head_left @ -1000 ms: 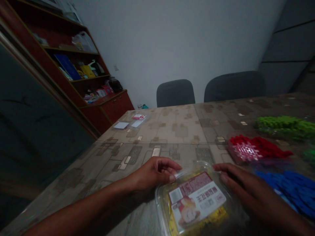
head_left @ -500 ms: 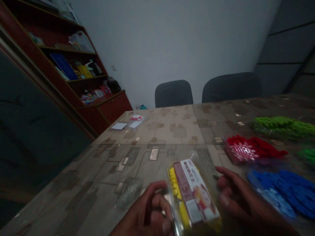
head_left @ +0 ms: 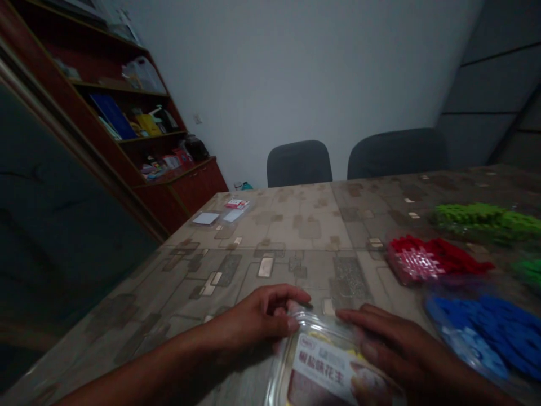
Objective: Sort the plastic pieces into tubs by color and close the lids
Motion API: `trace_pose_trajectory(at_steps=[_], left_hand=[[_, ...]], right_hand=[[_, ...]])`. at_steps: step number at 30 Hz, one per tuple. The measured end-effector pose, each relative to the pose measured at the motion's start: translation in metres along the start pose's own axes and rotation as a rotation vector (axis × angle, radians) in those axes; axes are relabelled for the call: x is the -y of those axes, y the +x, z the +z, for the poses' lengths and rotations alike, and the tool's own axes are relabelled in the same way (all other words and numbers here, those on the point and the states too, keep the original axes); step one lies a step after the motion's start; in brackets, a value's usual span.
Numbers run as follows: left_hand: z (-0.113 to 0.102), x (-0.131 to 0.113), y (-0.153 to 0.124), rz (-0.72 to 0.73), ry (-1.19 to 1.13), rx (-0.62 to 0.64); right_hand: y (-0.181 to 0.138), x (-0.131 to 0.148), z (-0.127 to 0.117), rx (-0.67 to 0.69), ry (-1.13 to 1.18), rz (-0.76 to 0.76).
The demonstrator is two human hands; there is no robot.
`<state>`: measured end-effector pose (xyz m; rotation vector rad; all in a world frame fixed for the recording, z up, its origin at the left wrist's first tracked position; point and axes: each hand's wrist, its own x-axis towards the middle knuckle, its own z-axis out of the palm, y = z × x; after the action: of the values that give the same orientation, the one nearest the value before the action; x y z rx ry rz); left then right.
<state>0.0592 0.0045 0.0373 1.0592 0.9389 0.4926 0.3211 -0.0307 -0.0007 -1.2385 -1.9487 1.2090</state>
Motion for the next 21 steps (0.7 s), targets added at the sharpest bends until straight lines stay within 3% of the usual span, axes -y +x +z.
trace_pose_trajectory(at_steps=[4,7,12,21], left_hand=[[0.009,0.019,-0.013,-0.062,-0.212,0.047],[0.013,0.024,-0.018,-0.062,-0.260,-0.018],[0.014,0.027,-0.015,-0.099,-0.270,-0.138],[0.014,0.028,-0.010,-0.149,-0.290,-0.113]], right_hand=[[-0.007,-0.001,0.005,-0.149,0.028,0.192],[-0.013,0.000,0.007,-0.228,-0.042,0.230],[-0.015,-0.005,0.009,-0.204,-0.002,0.244],[-0.013,-0.010,0.009,-0.206,0.060,0.227]])
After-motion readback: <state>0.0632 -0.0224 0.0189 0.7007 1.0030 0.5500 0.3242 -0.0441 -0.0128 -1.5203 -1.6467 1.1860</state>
